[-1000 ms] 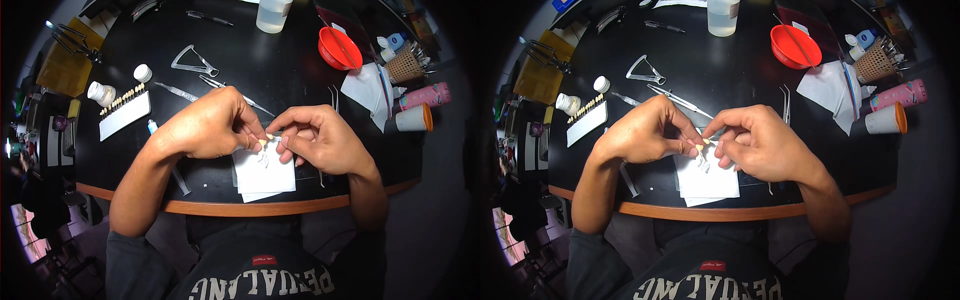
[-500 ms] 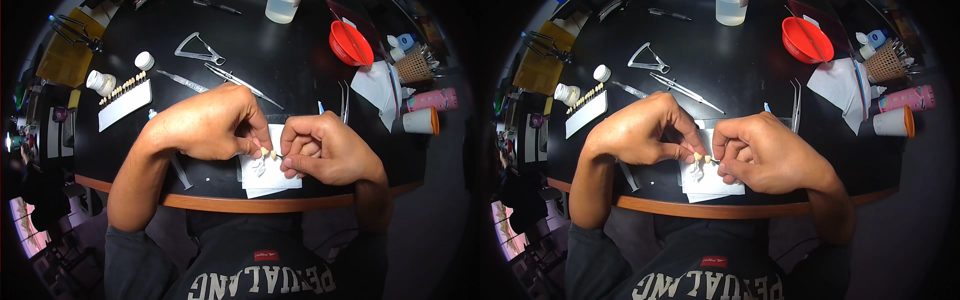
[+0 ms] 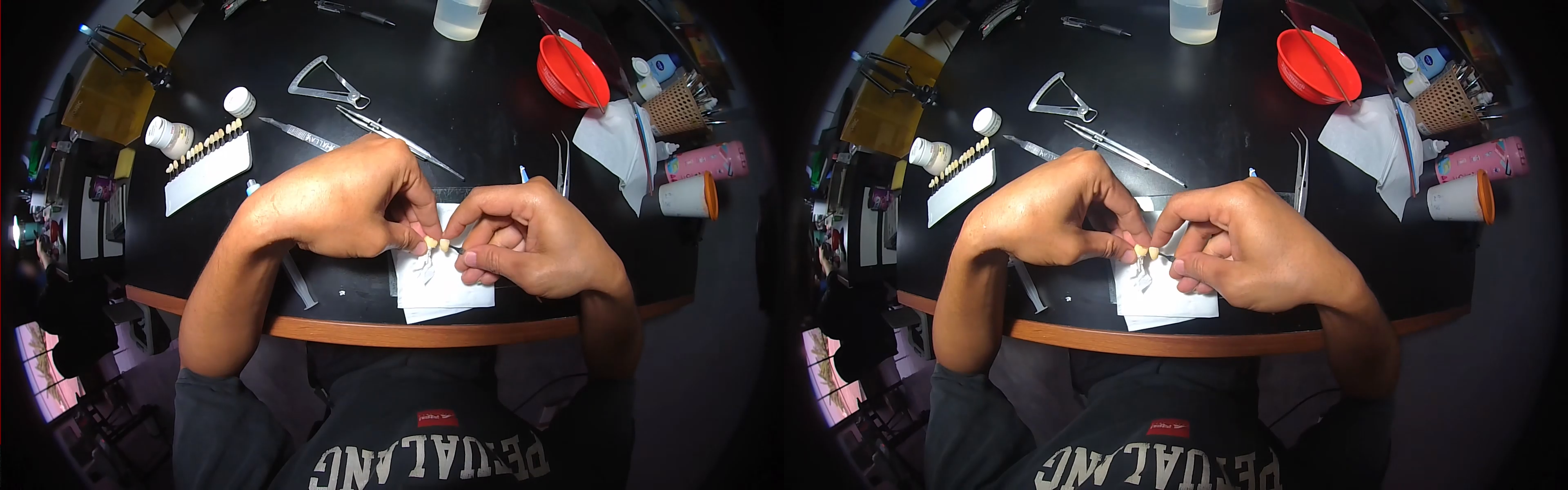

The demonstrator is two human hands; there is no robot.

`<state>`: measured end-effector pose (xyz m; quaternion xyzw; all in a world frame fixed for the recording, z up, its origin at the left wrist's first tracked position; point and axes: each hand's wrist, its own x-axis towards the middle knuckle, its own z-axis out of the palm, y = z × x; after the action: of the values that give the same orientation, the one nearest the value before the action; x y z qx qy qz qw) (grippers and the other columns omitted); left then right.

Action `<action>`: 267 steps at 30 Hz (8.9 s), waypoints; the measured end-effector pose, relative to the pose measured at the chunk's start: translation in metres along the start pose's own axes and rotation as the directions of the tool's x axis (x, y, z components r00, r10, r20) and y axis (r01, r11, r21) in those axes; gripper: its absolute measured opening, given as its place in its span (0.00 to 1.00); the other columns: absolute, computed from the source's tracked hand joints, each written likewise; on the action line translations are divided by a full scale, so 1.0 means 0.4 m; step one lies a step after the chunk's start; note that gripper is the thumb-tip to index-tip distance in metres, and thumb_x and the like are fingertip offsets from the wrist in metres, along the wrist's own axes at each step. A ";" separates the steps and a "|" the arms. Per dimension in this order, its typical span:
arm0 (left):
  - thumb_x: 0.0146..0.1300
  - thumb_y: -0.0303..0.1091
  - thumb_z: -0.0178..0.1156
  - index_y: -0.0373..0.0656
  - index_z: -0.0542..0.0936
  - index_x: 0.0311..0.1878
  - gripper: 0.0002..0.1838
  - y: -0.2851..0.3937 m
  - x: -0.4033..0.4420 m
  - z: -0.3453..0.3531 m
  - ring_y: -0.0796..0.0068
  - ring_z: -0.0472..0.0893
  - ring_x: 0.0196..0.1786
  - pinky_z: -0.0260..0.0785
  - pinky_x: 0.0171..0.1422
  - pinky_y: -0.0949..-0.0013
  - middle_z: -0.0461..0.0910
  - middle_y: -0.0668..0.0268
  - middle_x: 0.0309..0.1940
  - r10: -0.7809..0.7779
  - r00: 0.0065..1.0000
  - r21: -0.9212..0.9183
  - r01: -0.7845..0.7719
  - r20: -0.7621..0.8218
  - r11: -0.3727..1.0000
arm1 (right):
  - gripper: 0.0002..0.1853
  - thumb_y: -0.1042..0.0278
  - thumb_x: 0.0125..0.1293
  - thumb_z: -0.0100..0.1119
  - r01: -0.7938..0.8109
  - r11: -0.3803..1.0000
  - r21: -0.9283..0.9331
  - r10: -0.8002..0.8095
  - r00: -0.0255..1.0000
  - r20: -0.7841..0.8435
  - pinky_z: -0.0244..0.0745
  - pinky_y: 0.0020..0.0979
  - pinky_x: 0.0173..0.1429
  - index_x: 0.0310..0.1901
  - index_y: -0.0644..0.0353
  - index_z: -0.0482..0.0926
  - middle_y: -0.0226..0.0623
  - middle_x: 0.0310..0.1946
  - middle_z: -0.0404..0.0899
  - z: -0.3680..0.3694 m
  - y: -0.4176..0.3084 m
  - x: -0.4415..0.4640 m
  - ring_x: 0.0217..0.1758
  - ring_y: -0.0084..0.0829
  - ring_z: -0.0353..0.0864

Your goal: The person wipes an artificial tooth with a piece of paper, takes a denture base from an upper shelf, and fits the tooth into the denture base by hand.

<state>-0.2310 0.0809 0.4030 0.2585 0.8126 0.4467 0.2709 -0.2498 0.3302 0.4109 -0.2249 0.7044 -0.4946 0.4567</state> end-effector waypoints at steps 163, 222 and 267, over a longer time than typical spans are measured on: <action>0.52 0.18 0.76 0.37 0.91 0.39 0.10 0.017 0.030 0.049 0.72 0.89 0.38 0.83 0.45 0.70 0.89 0.60 0.33 0.219 0.844 0.023 -0.238 -0.490 0.971 | 0.05 0.79 0.50 0.64 0.209 0.657 -0.725 -0.628 0.683 -0.372 0.75 0.33 0.32 0.31 0.65 0.80 0.38 0.26 0.76 0.001 0.031 0.032 0.28 0.33 0.81; 0.55 0.23 0.77 0.37 0.91 0.40 0.09 0.014 0.033 0.049 0.67 0.90 0.38 0.82 0.45 0.67 0.89 0.58 0.33 0.231 0.823 0.037 -0.249 -0.520 0.968 | 0.05 0.79 0.51 0.67 0.187 0.661 -0.727 -0.610 0.698 -0.375 0.73 0.35 0.31 0.32 0.64 0.82 0.39 0.27 0.76 -0.007 0.033 0.029 0.28 0.35 0.80; 0.63 0.21 0.71 0.34 0.90 0.46 0.09 -0.001 0.038 0.046 0.69 0.91 0.42 0.83 0.51 0.67 0.90 0.56 0.37 0.057 0.824 -0.015 -0.079 -0.564 0.997 | 0.05 0.80 0.57 0.73 0.341 0.584 -0.737 -0.762 0.543 -0.353 0.80 0.34 0.39 0.36 0.65 0.88 0.41 0.33 0.86 -0.016 0.044 0.049 0.36 0.37 0.87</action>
<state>-0.2297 0.1016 0.3909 0.1390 0.8380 0.5277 0.0081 -0.2625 0.3254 0.3874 -0.3936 0.8123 -0.4187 -0.0999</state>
